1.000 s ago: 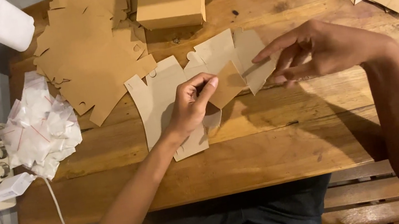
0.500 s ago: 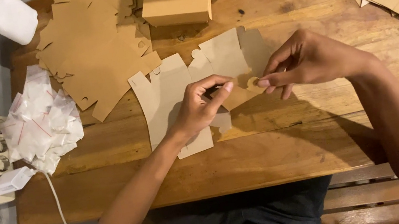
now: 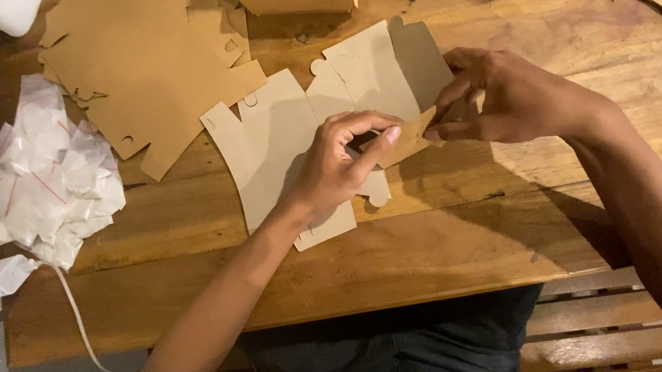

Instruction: Assembling small cardboard boxes by folding pre-cut sheets along scored lines and tucking in flaps.

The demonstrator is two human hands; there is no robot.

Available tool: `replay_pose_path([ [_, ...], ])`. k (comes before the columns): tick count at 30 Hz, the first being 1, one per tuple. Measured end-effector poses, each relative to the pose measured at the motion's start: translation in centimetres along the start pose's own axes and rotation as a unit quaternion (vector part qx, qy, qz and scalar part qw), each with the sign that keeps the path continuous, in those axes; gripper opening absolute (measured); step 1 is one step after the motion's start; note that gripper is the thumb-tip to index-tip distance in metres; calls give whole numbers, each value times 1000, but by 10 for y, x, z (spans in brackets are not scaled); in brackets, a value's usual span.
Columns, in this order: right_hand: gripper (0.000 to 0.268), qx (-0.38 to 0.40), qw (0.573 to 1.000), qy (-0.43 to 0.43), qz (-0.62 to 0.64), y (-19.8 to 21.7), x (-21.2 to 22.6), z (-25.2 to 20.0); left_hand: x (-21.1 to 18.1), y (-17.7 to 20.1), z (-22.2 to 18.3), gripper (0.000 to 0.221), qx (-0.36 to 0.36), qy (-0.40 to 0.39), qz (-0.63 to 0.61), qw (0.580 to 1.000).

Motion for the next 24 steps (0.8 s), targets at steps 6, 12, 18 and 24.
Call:
replay_pose_path([
  [6,31,-12,998,-52,-24,-3,-9,4,-3,3,2,42,-7,-32,-12,999],
  [12,36,-27,998,46,-14,-2,1,4,-12,2,1,40,-21,-111,14,993],
  [18,41,19,997,31,-65,-8,5,1,3,-5,5,22,-75,-218,4,973],
  [24,32,-32,983,120,-134,0,25,-8,18,-7,8,17,-114,-228,19,967],
])
Point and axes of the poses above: each hand's wrist, its own z-axis towards the middle knuckle, its own y-axis out of the back of the hand, x = y × z, the point moved 10 cm from there along z, towards the middle knuckle, and after that the axes turned 1 degree about -y, right-handed, at the moved point
